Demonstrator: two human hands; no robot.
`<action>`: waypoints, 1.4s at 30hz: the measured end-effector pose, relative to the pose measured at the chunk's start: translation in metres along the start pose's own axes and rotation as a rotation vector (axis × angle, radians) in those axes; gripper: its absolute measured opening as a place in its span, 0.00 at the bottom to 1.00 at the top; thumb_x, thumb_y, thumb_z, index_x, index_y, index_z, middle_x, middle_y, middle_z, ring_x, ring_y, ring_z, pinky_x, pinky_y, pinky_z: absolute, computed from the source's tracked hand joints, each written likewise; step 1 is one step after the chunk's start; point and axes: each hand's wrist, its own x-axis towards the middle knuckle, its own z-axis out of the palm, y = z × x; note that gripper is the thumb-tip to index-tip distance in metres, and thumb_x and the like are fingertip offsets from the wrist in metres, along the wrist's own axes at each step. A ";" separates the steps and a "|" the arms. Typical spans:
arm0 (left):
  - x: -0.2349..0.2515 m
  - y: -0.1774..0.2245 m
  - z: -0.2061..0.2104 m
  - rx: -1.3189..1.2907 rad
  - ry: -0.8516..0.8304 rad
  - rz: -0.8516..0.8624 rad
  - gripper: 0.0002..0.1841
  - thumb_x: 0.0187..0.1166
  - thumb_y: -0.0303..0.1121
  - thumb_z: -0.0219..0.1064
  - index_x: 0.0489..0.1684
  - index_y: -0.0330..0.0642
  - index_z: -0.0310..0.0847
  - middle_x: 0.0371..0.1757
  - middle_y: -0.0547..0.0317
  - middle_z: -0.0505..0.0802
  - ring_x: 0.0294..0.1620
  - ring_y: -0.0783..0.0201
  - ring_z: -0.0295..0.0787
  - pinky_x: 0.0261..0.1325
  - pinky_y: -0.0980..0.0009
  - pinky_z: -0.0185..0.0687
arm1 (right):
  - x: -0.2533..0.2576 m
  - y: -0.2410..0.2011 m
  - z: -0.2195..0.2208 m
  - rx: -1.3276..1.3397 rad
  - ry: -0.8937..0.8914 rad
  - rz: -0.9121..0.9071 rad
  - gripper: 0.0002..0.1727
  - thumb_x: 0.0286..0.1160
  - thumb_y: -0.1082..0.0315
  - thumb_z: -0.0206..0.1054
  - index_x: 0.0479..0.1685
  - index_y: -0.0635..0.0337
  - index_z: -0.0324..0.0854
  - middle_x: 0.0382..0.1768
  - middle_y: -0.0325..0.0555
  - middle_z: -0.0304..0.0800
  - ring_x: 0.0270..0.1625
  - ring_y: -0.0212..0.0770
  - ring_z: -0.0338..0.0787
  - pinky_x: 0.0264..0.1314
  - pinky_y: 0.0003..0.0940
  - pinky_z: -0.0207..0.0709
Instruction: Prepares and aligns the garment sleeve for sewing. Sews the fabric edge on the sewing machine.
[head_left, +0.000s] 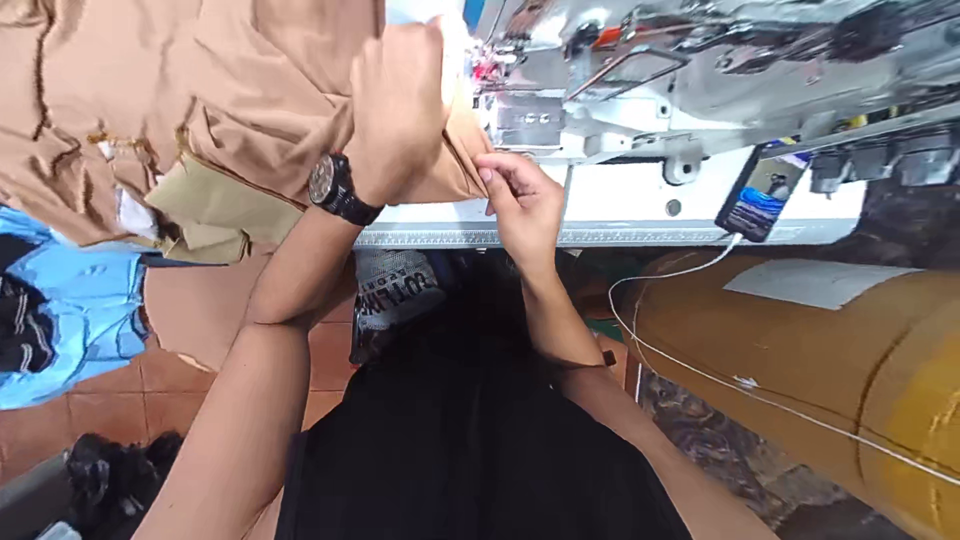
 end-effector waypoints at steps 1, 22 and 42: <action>0.003 0.004 0.006 -0.006 0.020 -0.013 0.18 0.82 0.42 0.61 0.51 0.37 0.88 0.51 0.38 0.94 0.55 0.35 0.92 0.51 0.32 0.79 | -0.001 0.002 -0.002 0.022 0.019 0.017 0.11 0.81 0.74 0.67 0.56 0.65 0.88 0.40 0.44 0.94 0.24 0.27 0.85 0.23 0.22 0.80; -0.010 -0.032 -0.017 -0.054 -0.143 0.880 0.16 0.90 0.31 0.50 0.52 0.34 0.86 0.59 0.39 0.91 0.53 0.38 0.92 0.46 0.38 0.84 | 0.055 0.009 -0.036 -0.748 -0.166 -0.542 0.17 0.73 0.61 0.72 0.62 0.43 0.91 0.67 0.57 0.87 0.71 0.68 0.79 0.70 0.70 0.64; -0.048 -0.034 0.025 -0.118 0.081 0.693 0.21 0.80 0.19 0.54 0.65 0.38 0.88 0.57 0.38 0.89 0.58 0.39 0.84 0.58 0.44 0.75 | 0.071 -0.027 -0.047 0.038 -0.649 -0.567 0.13 0.80 0.69 0.68 0.32 0.71 0.90 0.41 0.54 0.94 0.56 0.43 0.92 0.66 0.39 0.82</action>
